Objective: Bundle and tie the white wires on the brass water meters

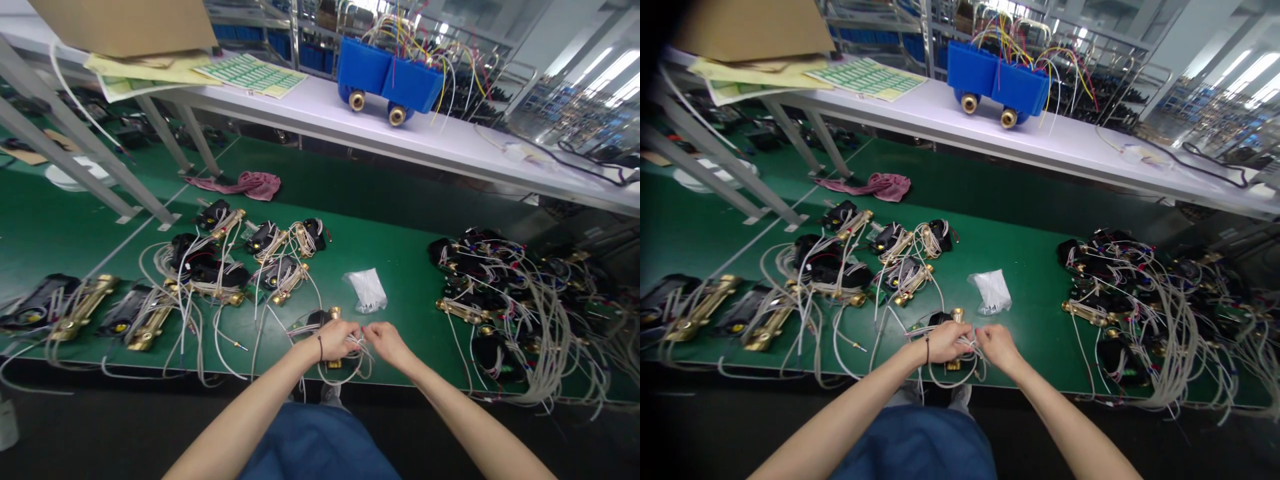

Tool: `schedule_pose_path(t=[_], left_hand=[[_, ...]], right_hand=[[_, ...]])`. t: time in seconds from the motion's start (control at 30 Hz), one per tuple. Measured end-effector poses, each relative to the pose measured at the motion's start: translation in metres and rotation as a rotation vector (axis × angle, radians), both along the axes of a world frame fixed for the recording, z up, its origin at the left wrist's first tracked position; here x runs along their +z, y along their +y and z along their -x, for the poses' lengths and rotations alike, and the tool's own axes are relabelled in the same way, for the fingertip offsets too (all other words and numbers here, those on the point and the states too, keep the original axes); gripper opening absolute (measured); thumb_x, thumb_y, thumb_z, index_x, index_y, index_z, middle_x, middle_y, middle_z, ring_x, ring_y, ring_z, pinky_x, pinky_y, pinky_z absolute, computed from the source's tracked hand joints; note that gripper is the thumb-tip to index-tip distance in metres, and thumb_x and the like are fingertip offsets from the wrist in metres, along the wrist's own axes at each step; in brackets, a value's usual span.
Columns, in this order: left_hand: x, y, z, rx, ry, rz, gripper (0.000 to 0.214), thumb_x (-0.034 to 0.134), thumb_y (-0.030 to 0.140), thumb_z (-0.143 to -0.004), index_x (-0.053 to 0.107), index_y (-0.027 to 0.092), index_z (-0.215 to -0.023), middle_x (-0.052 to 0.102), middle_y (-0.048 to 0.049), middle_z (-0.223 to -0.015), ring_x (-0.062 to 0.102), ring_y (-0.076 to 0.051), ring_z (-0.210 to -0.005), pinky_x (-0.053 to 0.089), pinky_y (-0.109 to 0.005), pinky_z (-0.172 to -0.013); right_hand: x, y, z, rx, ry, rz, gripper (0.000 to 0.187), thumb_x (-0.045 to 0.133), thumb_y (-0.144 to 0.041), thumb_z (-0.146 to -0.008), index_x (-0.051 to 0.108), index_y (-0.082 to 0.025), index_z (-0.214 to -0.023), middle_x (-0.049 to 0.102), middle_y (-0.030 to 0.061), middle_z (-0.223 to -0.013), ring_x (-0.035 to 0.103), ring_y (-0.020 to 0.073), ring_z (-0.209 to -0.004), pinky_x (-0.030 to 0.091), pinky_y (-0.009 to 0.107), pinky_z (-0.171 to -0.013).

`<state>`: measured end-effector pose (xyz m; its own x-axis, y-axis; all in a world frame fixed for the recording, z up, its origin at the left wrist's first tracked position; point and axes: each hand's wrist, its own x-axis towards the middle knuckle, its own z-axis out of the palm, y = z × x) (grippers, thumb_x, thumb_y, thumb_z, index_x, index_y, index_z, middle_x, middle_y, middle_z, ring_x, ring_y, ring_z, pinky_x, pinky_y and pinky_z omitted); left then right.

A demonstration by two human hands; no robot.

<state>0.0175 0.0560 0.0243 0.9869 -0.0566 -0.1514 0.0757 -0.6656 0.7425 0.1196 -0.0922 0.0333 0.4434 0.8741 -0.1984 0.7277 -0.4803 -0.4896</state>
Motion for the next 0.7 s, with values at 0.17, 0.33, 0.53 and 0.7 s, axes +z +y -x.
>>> schedule_pose_path(t=[0.17, 0.33, 0.53, 0.7], left_hand=[[0.001, 0.003, 0.003, 0.036, 0.005, 0.070, 0.013, 0.057, 0.032, -0.072, 0.058, 0.019, -0.077, 0.062, 0.0013, -0.068, 0.055, -0.013, -0.064, 0.034, -0.020, -0.056], [0.002, 0.007, 0.004, 0.044, -0.023, 0.092, 0.013, 0.058, 0.030, -0.071, 0.059, 0.019, -0.078, 0.060, 0.0020, -0.067, 0.053, -0.012, -0.064, 0.034, -0.020, -0.056], [-0.001, -0.001, 0.005, 0.027, -0.021, 0.068, 0.013, 0.059, 0.030, -0.070, 0.058, 0.019, -0.077, 0.062, 0.0005, -0.072, 0.055, -0.014, -0.070, 0.036, -0.021, -0.061], [-0.004, 0.004, 0.007, 0.065, -0.008, 0.141, 0.014, 0.057, 0.031, -0.072, 0.058, 0.018, -0.078, 0.059, 0.0026, -0.067, 0.053, -0.011, -0.063, 0.035, -0.020, -0.057]], right_hand=[[0.007, -0.005, 0.003, -0.013, 0.056, -0.082, 0.034, 0.029, -0.024, -0.089, 0.060, -0.013, -0.081, 0.059, 0.0038, -0.069, 0.053, 0.0141, -0.063, 0.041, 0.025, -0.059], [0.025, -0.015, 0.000, 0.356, -0.139, -0.222, 0.027, 0.044, -0.023, -0.085, 0.050, -0.016, -0.110, 0.056, 0.0099, -0.101, 0.048, 0.0205, -0.095, 0.041, 0.034, -0.081], [0.010, -0.002, 0.001, 0.291, -0.198, -0.126, 0.026, 0.034, -0.024, -0.091, 0.055, -0.017, -0.077, 0.056, 0.0046, -0.072, 0.050, 0.0160, -0.070, 0.042, 0.029, -0.066], [0.018, -0.005, 0.004, 0.281, -0.178, -0.161, 0.019, 0.036, -0.021, -0.089, 0.054, -0.016, -0.091, 0.056, 0.0056, -0.080, 0.051, 0.0161, -0.076, 0.042, 0.028, -0.070]])
